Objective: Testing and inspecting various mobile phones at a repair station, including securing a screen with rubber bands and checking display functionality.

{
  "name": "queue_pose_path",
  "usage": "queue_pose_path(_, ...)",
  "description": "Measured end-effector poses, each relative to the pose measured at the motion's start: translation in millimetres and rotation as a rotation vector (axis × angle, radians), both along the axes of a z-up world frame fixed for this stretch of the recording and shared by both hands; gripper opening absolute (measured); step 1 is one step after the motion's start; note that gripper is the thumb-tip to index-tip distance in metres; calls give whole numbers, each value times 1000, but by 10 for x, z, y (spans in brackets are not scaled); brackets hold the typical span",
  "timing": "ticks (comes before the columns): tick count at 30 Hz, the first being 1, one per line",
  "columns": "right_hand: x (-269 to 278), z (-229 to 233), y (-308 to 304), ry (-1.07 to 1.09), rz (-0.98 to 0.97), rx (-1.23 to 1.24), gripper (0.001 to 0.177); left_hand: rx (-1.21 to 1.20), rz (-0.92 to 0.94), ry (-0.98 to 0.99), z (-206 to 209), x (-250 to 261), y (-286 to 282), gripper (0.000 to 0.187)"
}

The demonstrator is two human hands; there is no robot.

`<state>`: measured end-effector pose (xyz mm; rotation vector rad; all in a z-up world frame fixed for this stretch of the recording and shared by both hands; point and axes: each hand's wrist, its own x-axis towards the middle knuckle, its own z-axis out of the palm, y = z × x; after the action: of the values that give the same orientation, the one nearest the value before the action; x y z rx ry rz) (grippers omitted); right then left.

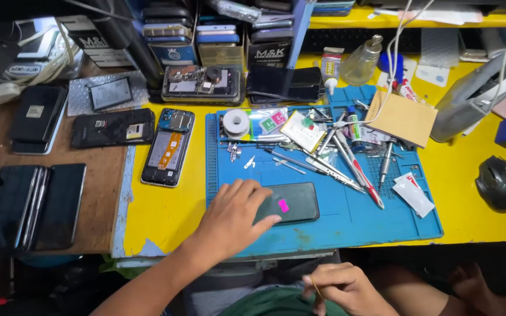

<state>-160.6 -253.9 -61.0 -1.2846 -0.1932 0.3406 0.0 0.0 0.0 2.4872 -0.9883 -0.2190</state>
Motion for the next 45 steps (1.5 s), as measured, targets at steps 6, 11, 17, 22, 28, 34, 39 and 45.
queue_pose_path(6, 61, -73, -59, -136, -72, -341, 45, 314, -12, 0, -164, 262, -262, 78)
queue_pose_path(11, 109, -136, -119, -314, -219, -412, 44, 384, 0, 207, 45, 395, -361, 84)
queue_pose_path(17, 257, 28, -167, -376, -362, -370, 46, 379, 41, 383, 312, 349, -416, 79)
queue_pose_path(22, 427, 220, -275, -632, -411, -645, 56, 382, 1, 425, 343, 241, -440, 70)
queue_pose_path(28, 657, 303, -233, -738, -228, -1000, 77, 414, -58, 336, 252, 137, -427, 53)
queue_pose_path(34, 847, 431, -7, -906, -105, -1098, 75, 340, -81, 290, 152, 91, -380, 45)
queue_pose_path(39, 927, 418, 83, -1040, -140, -1214, 65, 312, -60, 259, 148, 73, -370, 50)
queue_pose_path(45, 930, 504, 92, -1007, -69, -1273, 59, 342, -37, 280, 162, 70, -367, 54)
